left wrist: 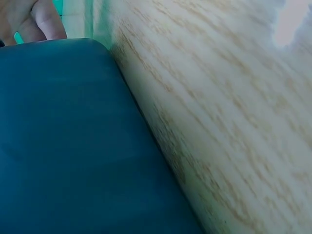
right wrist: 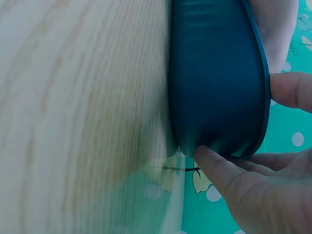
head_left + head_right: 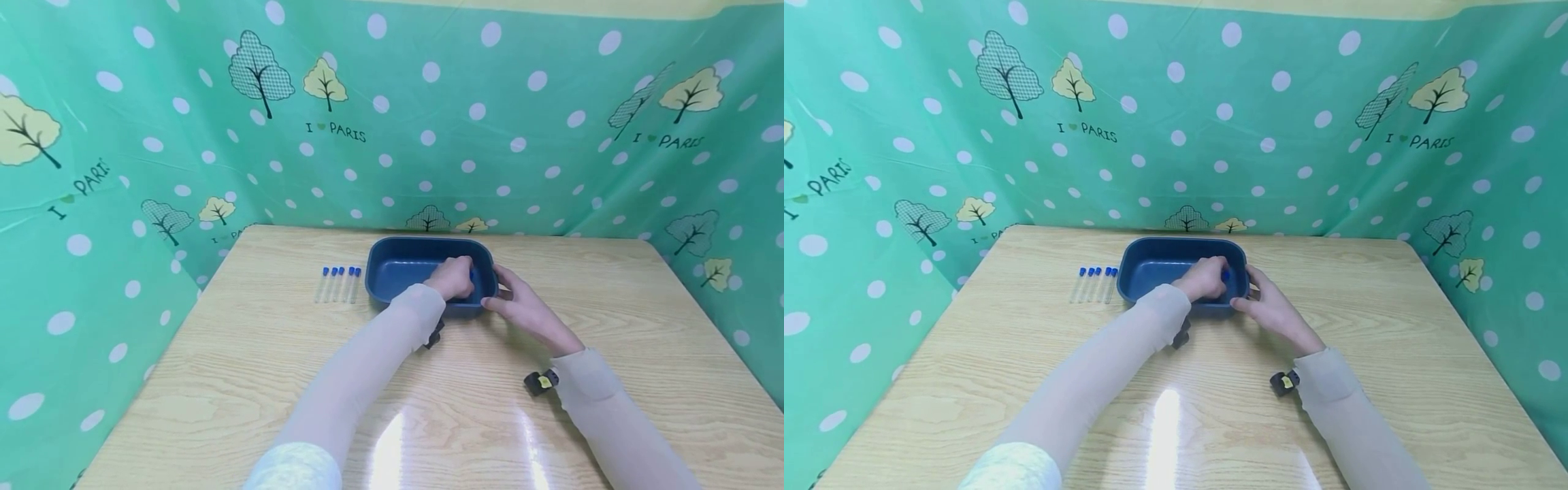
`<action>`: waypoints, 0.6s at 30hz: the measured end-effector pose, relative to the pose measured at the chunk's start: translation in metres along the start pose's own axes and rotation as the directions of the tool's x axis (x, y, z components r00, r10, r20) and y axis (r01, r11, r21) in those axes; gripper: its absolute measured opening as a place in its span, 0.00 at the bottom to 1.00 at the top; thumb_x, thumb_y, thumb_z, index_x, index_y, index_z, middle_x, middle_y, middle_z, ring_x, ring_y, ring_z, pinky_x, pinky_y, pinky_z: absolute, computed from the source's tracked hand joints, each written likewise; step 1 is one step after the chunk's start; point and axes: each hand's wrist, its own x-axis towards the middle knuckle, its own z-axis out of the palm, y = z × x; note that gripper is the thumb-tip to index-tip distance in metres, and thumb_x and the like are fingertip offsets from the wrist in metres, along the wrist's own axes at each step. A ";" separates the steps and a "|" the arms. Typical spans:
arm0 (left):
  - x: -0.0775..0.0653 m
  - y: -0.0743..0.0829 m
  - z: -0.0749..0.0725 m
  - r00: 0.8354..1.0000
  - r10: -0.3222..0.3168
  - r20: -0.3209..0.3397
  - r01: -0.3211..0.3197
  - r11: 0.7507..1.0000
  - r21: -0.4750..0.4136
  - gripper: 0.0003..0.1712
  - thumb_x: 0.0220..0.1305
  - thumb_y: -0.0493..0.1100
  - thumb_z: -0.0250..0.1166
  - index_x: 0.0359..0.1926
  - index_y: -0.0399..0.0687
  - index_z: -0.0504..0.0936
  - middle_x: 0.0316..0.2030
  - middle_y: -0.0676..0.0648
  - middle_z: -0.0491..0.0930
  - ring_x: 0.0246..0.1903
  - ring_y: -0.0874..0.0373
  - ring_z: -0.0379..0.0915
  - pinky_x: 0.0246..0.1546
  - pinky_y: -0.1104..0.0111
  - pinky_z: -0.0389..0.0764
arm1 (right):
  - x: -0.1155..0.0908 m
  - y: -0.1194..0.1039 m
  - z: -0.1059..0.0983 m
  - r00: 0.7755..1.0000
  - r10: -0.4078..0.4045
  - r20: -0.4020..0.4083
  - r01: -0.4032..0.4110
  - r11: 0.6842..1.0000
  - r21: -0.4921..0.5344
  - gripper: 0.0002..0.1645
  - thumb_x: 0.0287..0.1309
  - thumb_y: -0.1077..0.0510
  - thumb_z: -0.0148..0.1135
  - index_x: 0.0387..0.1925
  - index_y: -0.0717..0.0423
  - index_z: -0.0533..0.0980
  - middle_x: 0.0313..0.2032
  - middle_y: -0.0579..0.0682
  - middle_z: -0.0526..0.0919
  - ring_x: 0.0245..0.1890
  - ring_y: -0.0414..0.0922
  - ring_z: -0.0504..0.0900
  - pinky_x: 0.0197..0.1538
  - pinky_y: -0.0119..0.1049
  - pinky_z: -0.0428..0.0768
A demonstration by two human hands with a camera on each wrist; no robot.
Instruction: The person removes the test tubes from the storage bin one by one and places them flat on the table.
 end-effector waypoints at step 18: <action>-0.004 -0.017 -0.011 0.991 0.111 -0.076 -0.119 0.986 -0.113 0.27 0.59 0.41 0.66 0.60 0.48 0.72 0.52 0.48 0.77 0.43 0.58 0.73 0.47 0.65 0.76 | 0.000 0.001 0.000 1.000 0.013 -0.007 -0.014 1.000 -0.017 0.48 0.62 0.60 0.58 0.74 0.59 0.41 0.71 0.64 0.50 0.66 0.64 0.60 0.60 0.55 0.68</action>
